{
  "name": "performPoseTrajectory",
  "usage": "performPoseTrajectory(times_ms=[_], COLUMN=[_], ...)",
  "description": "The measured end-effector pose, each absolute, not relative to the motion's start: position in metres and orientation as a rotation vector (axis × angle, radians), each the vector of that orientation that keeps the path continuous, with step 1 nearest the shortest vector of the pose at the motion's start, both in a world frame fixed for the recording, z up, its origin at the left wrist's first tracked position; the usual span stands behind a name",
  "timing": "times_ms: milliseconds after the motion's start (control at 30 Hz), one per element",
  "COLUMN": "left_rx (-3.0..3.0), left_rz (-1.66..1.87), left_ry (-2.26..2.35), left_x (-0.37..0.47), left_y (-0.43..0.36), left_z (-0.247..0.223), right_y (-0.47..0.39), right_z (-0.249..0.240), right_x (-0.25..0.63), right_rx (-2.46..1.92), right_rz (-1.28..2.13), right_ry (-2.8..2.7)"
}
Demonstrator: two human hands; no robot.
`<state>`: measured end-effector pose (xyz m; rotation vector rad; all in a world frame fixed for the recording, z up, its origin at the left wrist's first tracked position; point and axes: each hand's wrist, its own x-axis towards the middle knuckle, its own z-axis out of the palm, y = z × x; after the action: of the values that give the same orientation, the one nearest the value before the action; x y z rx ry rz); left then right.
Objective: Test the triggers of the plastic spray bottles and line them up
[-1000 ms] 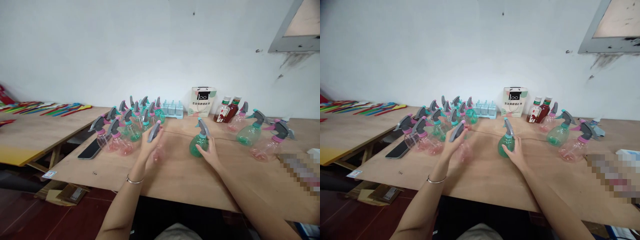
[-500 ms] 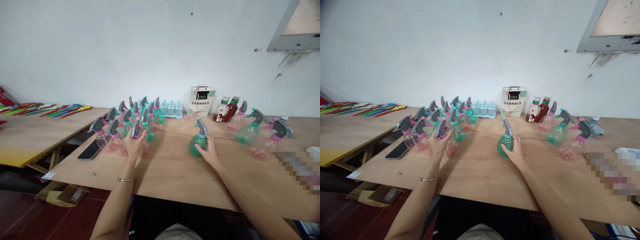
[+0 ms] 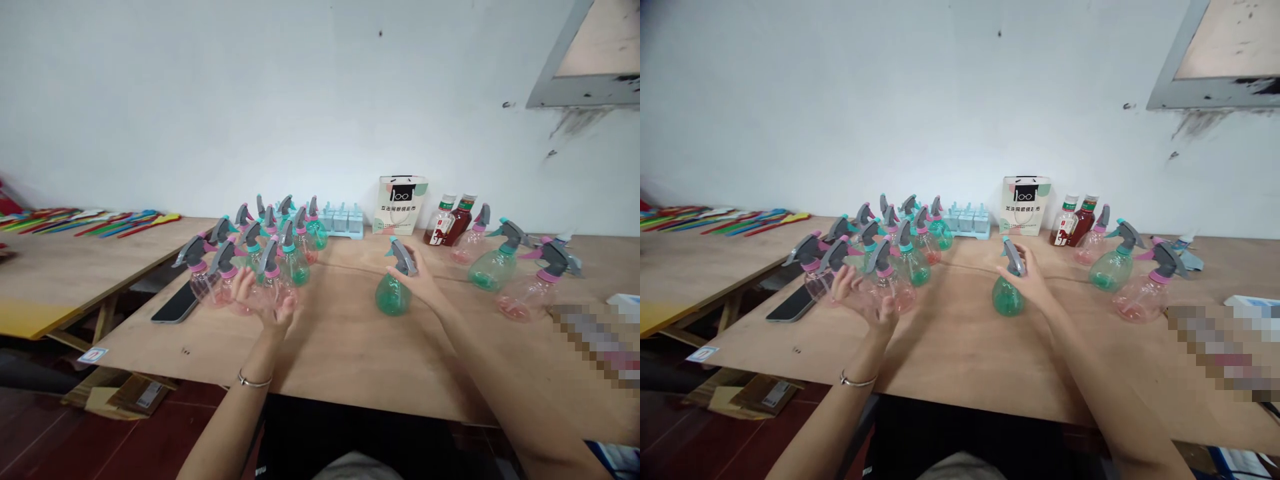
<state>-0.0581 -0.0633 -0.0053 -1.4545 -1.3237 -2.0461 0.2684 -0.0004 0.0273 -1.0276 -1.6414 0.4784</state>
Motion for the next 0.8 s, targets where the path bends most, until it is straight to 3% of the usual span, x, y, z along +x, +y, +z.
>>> performPoseTrajectory(times_ms=[100, 367, 500, 633, 733, 800], left_rx=[-1.633, -2.773, -3.011, -2.97, -2.907, -2.914], left_rz=[-1.978, -2.015, -2.194, -2.365, -2.306, -2.219], left_ry=[-1.065, -1.52, -1.426, -1.464, -1.496, -1.486], left_x=[-0.028, 0.064, 0.067, 0.063, 0.059, 0.055], left_y=[-0.068, -0.041, -0.033, -0.033, -0.032, -0.03], left_z=[-0.004, 0.026, 0.037, 0.037, 0.033, 0.03], right_y=[0.004, -0.013, -0.028, -0.041, -0.044, -0.043], right_z=[0.029, -0.028, -0.024, 0.004, 0.023, 0.028], right_x=[0.263, 0.242, 0.24, 0.279, 0.346, 0.402], right_rx=[-1.019, -0.843, -0.794, -1.002, -1.072, -1.058], right_rz=[0.536, 0.851, 0.996, 0.614, -0.025, -0.218], right_ry=[-1.628, -1.665, -1.743, -1.682, -1.066, -0.815])
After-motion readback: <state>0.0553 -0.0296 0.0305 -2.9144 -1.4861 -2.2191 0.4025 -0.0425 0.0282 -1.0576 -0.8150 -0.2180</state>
